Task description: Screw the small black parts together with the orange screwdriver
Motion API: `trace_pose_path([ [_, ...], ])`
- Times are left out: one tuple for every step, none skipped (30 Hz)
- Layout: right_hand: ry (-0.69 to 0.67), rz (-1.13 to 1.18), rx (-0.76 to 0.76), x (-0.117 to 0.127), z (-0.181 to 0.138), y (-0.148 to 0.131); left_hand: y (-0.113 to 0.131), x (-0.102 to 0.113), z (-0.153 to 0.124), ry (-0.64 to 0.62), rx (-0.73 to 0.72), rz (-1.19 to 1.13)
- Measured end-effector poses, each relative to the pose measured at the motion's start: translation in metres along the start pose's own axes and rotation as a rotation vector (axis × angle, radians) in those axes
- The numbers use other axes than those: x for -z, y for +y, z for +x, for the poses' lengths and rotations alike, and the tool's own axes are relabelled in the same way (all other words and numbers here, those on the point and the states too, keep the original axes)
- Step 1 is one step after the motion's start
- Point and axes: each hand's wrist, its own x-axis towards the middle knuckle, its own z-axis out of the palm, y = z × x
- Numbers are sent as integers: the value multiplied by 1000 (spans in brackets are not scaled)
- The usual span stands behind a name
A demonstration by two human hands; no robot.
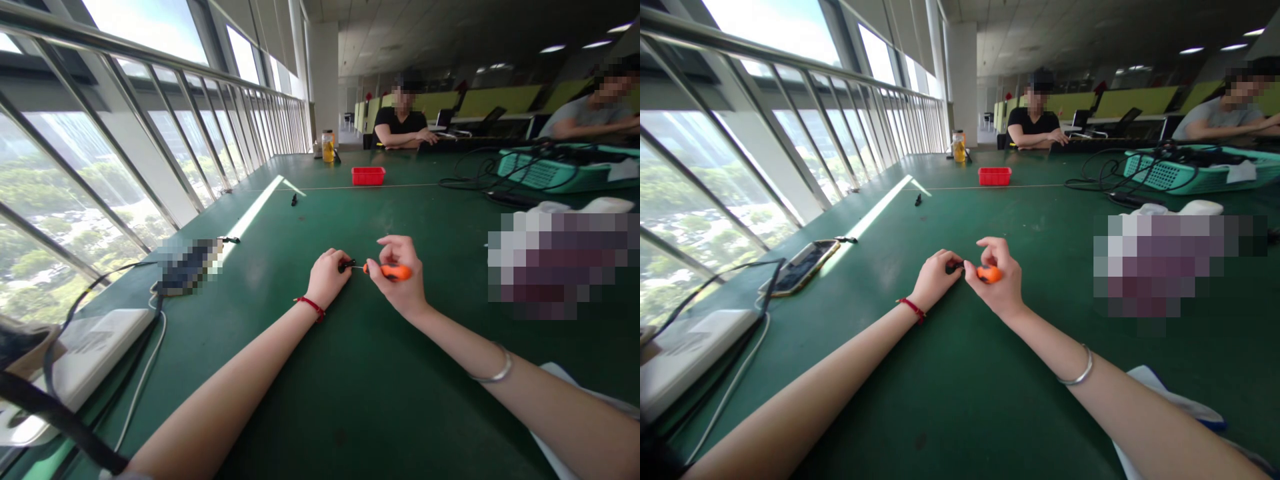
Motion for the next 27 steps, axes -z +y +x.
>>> trace_pose_path([
  [-45, -14, 1, 1, 0, 0, 0, 0, 0, 0, 3, 2],
  [-96, -14, 8, 2, 1, 0, 0, 0, 0, -1, 6, 3],
  [-139, -5, 20, 3, 1, 0, 0, 0, 0, -3, 9, 3],
  [-167, 12, 34, 4, 2, -1, 0, 0, 0, -5, 12, 2],
  [-175, 27, 46, 5, 2, -1, 0, 0, 0, -6, 15, 1],
  [-168, 36, 52, 6, 3, -2, 1, 1, 0, -8, 18, 1],
  [-146, 39, 51, 7, 4, -2, 1, 1, 0, -9, 21, 0],
  [-111, 39, 44, 8, 5, -1, 1, 1, 0, -9, 24, 0],
  [-71, 38, 34, 8, 6, 0, 1, 1, 0, -11, 28, -1],
  [-34, 38, 26, 9, 7, 1, 1, 1, 0, -12, 31, -2],
  [-5, 37, 18, 10, 8, 2, 1, 1, 0, -13, 31, -4],
  [11, 36, 9, 10, 9, 3, 1, 1, 0, -15, 30, -5],
  [18, 33, 1, 10, 9, 5, 1, 1, 0, -14, 29, -4],
  [19, 28, -7, 10, 9, 6, 1, 1, 0, -15, 28, -2],
  [16, 25, -15, 10, 9, 6, 1, 1, 0, -15, 28, 1],
  [13, 23, -21, 9, 9, 7, 1, 1, -1, -15, 29, 4],
  [14, 22, -26, 9, 9, 7, 1, 1, -1, -16, 31, 7],
  [15, 22, -29, 9, 9, 7, 1, 1, -1, -17, 31, 10],
  [17, 20, -33, 9, 9, 7, 1, 1, -1, -18, 32, 11],
  [18, 19, -36, 9, 9, 7, 1, 1, -1, -18, 31, 12],
  [17, 19, -38, 9, 9, 7, 1, 2, -1, -17, 30, 12],
  [16, 20, -39, 9, 9, 7, 1, 2, -1, -16, 29, 12],
  [17, 21, -38, 9, 8, 8, 1, 2, -1, -15, 28, 12],
  [17, 22, -36, 9, 8, 8, 2, 2, -1, -14, 27, 11],
  [19, 22, -34, 9, 8, 8, 2, 2, -1, -14, 27, 12],
  [20, 21, -32, 9, 8, 9, 2, 2, -1, -14, 27, 13],
  [20, 18, -34, 8, 8, 9, 2, 2, -1, -14, 28, 15],
])
